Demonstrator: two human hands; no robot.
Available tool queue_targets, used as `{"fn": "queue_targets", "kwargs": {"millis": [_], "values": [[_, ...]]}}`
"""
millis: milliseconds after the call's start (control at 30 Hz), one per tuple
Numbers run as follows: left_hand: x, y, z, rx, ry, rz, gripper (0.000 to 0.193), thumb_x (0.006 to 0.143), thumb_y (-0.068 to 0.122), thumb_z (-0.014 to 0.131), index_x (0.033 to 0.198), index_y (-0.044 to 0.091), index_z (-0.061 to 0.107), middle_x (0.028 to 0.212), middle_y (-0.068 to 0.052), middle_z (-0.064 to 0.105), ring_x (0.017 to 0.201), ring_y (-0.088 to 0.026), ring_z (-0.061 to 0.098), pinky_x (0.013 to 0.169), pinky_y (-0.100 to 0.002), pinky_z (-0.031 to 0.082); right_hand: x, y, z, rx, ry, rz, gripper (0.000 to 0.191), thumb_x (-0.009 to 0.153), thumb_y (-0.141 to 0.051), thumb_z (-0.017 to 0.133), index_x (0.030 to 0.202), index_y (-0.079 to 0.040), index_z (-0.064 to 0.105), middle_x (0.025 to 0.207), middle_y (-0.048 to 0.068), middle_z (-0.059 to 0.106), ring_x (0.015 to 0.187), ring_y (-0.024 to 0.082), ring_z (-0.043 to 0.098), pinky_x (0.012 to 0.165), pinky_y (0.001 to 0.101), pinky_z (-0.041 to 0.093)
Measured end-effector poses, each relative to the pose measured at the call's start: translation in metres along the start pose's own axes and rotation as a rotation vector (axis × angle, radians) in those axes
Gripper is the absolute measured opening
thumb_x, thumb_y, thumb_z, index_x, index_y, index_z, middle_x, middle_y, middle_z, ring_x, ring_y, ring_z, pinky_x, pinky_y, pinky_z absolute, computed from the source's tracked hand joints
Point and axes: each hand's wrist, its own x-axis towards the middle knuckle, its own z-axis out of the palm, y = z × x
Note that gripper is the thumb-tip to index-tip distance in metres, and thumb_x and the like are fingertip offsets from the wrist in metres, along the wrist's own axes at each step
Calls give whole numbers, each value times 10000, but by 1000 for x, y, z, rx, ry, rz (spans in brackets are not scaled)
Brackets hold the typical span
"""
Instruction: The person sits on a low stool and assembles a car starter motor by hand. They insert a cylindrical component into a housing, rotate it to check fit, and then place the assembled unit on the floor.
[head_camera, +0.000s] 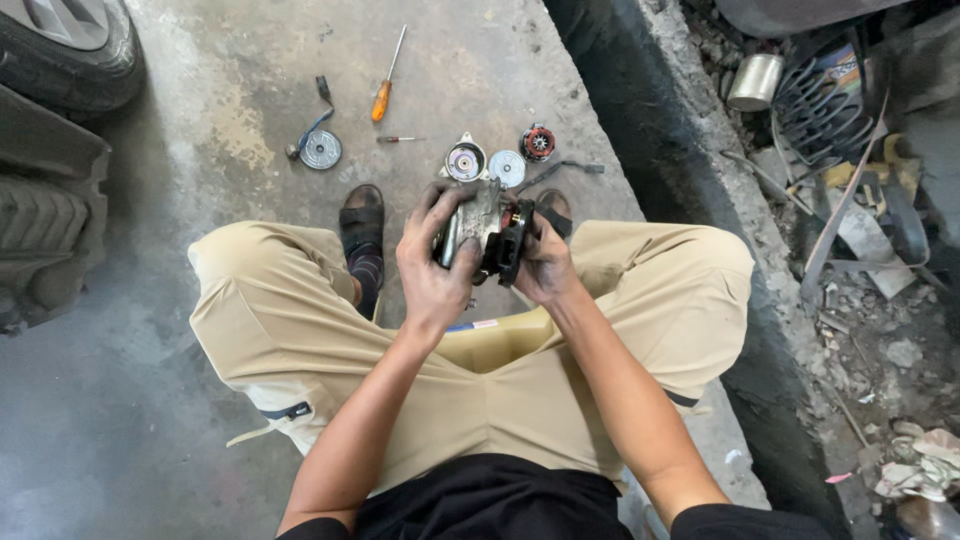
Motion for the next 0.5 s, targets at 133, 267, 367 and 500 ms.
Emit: {"fn": "queue_targets", "kwargs": {"millis": [133,267,367,500], "values": [[1,-1,1,55,-16,48,521,824,215,694,1330,89,673,1453,-257,582,1339,-433,593,1175,-476,440,2,2,-12,6,-46,-6,739,829,-154,896,1423,58,509,1262,151,694,1161,261,691,1054,413,557],[0,1,2,122,-20,79,522,812,218,713,1321,108,679,1446,-255,576,1310,-449,576,1156,-490,444,4,6,-24,10,-46,21,707,843,-178,890,1399,67,528,1252,171,697,1143,279,695,1030,431,561],[-1,1,3,153,-19,87,530,796,195,708,1318,110,678,1436,-257,575,1293,-446,569,1148,-491,446,6,7,-25,13,-44,33,701,835,-182,886,1383,71,530,1262,171,693,1161,281,691,1048,432,555],[-1,2,4,155,4,83,529,823,158,698,1349,108,667,1465,-273,547,1329,-449,556,1177,-499,428,10,7,-19,30,-58,60,705,832,-179,881,1386,75,528,1289,179,684,1185,292,680,1067,438,547]]}}
